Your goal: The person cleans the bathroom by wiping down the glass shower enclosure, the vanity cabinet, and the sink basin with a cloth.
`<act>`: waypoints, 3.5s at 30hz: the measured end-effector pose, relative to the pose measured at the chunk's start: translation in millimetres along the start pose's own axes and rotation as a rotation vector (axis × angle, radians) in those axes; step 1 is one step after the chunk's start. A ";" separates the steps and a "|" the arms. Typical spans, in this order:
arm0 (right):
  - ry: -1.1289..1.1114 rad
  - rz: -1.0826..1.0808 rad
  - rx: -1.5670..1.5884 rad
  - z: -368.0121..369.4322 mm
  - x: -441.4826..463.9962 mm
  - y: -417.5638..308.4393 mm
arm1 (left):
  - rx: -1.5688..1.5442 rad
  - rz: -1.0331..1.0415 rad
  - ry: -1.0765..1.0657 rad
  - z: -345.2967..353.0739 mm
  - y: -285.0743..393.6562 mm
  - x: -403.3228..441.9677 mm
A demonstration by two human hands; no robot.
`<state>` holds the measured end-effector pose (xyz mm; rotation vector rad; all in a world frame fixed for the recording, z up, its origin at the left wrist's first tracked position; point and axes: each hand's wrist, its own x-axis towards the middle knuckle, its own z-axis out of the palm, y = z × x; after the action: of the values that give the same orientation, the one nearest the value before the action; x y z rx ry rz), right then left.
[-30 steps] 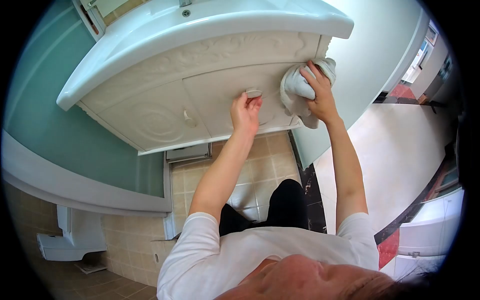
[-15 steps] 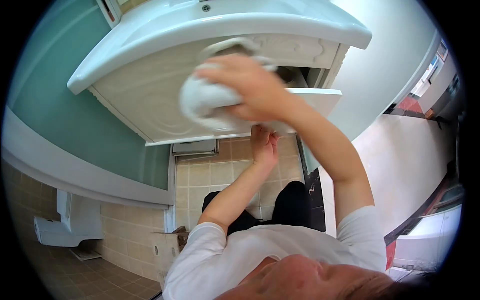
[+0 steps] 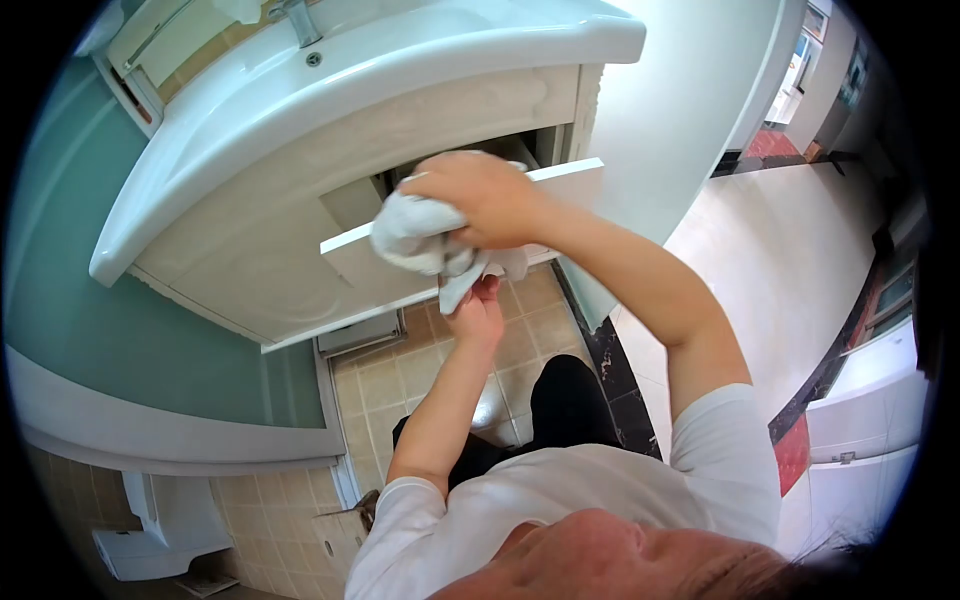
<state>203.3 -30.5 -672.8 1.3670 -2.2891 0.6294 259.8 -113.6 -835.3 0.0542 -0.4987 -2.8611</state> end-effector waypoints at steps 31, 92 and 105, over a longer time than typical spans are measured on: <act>-0.168 -0.813 -0.653 -11.3 50.7 55.5 | 0.213 0.032 -0.085 14.1 5.1 -21.6; 0.889 0.370 0.615 34.9 27.6 367.0 | 2.170 1.920 -0.651 233.1 84.1 104.9; 0.852 0.856 0.752 154.2 -141.0 259.0 | 2.212 1.898 -0.494 228.9 99.7 113.2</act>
<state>18.5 91.7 -921.1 0.0827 -1.8211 2.0050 154.7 -156.3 -585.7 -0.4232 -1.8038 0.2532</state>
